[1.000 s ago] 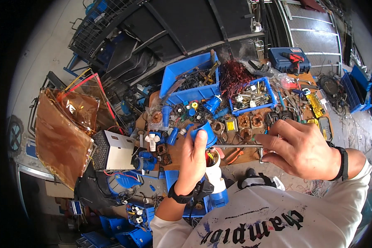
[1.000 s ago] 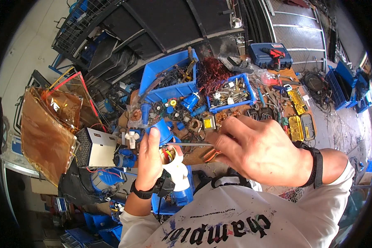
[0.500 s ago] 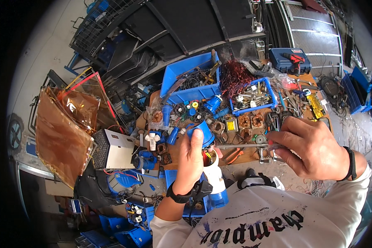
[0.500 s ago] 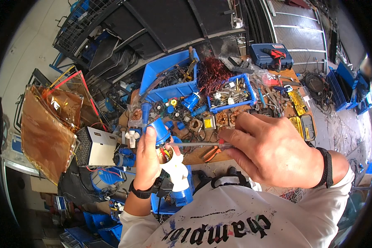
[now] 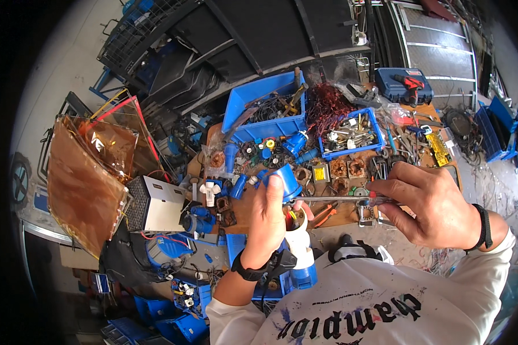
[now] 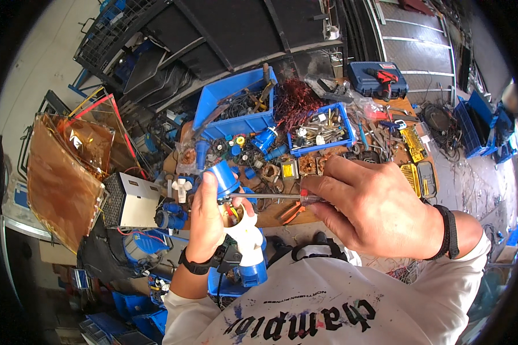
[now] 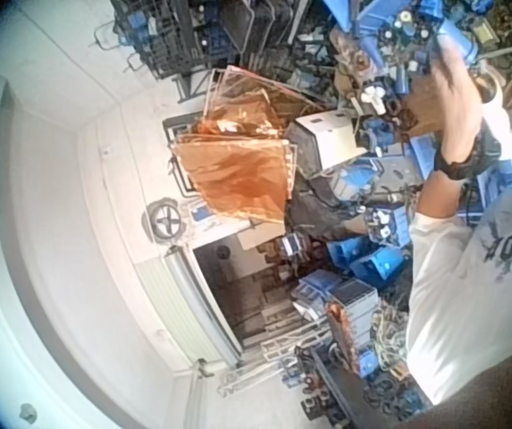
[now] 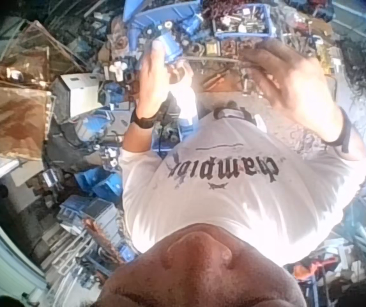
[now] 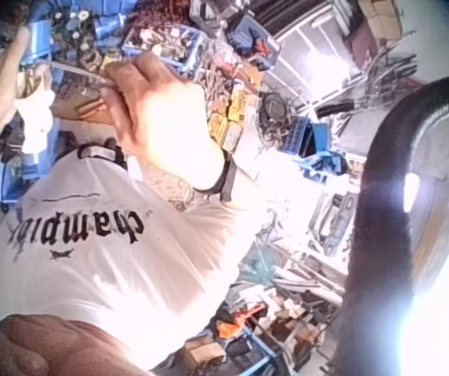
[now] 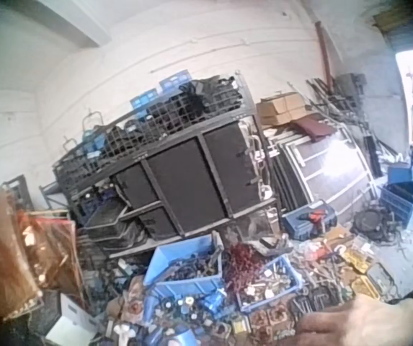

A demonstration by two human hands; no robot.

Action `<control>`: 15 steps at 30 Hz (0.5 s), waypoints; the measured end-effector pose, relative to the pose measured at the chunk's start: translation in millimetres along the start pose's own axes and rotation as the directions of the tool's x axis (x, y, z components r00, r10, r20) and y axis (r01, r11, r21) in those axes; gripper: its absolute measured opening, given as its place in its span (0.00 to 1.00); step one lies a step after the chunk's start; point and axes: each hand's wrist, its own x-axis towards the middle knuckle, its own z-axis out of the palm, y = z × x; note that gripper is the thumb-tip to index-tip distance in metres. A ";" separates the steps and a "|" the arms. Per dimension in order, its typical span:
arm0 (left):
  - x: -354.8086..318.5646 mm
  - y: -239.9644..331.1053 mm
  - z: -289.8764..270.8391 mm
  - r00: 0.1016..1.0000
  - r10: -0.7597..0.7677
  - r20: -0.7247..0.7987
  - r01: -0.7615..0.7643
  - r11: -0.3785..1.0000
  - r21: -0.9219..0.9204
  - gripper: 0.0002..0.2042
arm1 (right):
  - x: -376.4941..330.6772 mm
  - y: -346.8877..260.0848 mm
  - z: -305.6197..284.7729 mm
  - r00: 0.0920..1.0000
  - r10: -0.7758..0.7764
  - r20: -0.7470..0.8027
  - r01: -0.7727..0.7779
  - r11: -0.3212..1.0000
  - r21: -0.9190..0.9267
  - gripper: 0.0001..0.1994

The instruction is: The person assembles a white PVC pipe fitting with blue end caps. They use a red-handled screwdriver to tighten screws on the blue caps, securing them to the central white body. The person handles the assembly with both hands, rotating it to access different screws.

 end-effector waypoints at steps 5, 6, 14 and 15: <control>-1.7 -1.7 -0.5 1.000 0.000 -0.019 0.002 0.996 0.091 0.27 | 1.3 -1.8 -1.3 1.000 0.011 0.013 -0.011 1.000 -0.001 0.13; -2.0 -1.2 -0.3 1.000 0.003 -0.024 0.000 0.995 0.099 0.27 | 1.7 -1.6 -1.5 1.000 0.010 0.018 -0.010 1.000 0.000 0.13; 0.2 -3.8 -1.9 1.000 0.027 -0.004 -0.026 0.992 0.121 0.26 | 3.1 -2.1 -3.4 0.999 0.011 0.046 -0.011 1.000 -0.013 0.13; 1.0 -4.7 -2.0 0.999 0.042 -0.012 -0.040 0.990 0.133 0.26 | 3.6 -2.8 -3.5 0.999 0.016 0.041 -0.015 1.000 -0.012 0.13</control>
